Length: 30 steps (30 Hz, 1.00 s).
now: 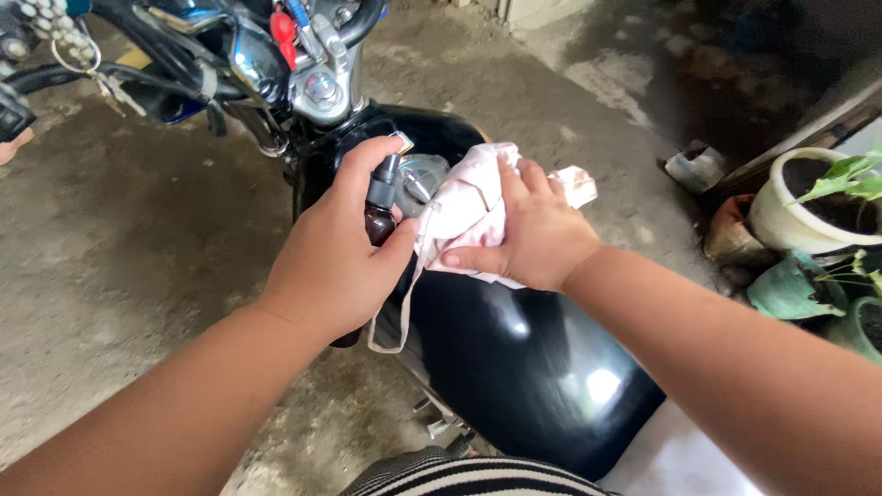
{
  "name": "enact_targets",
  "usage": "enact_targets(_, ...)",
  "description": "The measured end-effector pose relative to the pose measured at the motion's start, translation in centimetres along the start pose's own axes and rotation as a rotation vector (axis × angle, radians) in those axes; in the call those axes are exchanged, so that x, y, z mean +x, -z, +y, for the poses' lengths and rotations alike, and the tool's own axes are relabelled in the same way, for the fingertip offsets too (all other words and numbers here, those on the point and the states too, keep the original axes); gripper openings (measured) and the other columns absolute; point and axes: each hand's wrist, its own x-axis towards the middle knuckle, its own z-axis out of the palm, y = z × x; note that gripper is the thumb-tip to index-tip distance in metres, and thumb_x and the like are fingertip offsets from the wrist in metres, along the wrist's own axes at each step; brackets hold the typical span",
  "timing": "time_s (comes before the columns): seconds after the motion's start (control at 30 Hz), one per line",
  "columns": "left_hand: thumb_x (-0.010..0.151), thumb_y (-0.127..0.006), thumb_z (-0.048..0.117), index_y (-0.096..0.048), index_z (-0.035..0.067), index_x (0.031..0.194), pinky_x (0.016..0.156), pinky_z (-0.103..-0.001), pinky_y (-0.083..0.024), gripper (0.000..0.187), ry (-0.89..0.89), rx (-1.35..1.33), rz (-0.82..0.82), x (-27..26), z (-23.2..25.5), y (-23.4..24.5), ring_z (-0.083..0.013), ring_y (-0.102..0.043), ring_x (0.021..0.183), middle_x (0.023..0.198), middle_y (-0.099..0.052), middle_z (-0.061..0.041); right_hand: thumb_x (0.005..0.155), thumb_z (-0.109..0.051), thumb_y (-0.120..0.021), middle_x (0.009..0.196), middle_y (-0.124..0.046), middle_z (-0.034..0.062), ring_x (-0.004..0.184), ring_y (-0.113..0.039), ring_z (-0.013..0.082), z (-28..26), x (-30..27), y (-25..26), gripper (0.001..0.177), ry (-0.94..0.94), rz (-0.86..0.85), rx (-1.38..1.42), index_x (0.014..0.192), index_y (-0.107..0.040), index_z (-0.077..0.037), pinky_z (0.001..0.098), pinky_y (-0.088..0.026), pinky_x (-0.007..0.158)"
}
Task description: The person sprays a cleaning solution from a bottle onto a motorcycle and wipes the fuel tank, seat, and handlebars with a cloth. The person moves around the motorcycle to clean different sections, including the instrument cluster and handlebar grips.
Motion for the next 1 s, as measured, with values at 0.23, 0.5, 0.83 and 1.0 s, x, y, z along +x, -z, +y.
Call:
enact_targets(0.23,0.086,-0.071,0.022,-0.043,0.023,0.145,0.077,-0.039,-0.057,0.065,-0.041,0.007,0.025,0.1,0.4,-0.2,-0.0272,-0.076,0.084,0.109,-0.074,-0.013,0.060,-0.081,-0.078,0.150,-0.039,0.0306,0.139,-0.039,0.0482,0.5,-0.5,-0.3,0.137,-0.049,0.049,0.073,0.155,-0.026,0.003,0.0509,-0.037,0.111)
enact_targets(0.5,0.087,-0.070,0.021,-0.045,0.023,0.145,0.076,-0.040,-0.056,0.063,-0.075,-0.003,0.036,-0.1,0.4,-0.1,-0.0270,-0.076,0.085,0.106,-0.075,-0.013,0.063,-0.077,-0.076,0.143,-0.053,0.0251,0.139,-0.049,0.0392,1.6,-2.3,0.0,0.119,-0.170,0.036,0.195,0.151,-0.038,-0.006,0.0468,-0.039,0.113)
enact_targets(0.83,0.088,-0.071,0.019,-0.043,0.022,0.146,0.075,-0.036,-0.057,0.064,-0.119,-0.053,0.004,-0.3,0.1,-1.3,-0.0225,-0.076,0.081,0.100,-0.074,-0.011,0.068,-0.051,-0.079,0.131,-0.068,0.0015,0.127,-0.062,0.0180,7.3,-10.6,-0.1,0.103,-0.320,-0.232,0.562,0.158,-0.035,-0.026,0.0364,-0.042,0.108)
enact_targets(1.0,0.088,-0.072,0.018,-0.043,0.021,0.145,0.076,-0.036,-0.057,0.064,-0.151,-0.063,-0.008,-0.4,0.2,-2.3,-0.0233,-0.076,0.085,0.102,-0.074,-0.013,0.071,-0.060,-0.085,0.124,-0.072,0.0066,0.119,-0.072,0.0217,9.3,-13.8,0.0,0.096,-0.716,-0.503,0.397,0.147,-0.043,-0.020,0.0356,-0.052,0.107)
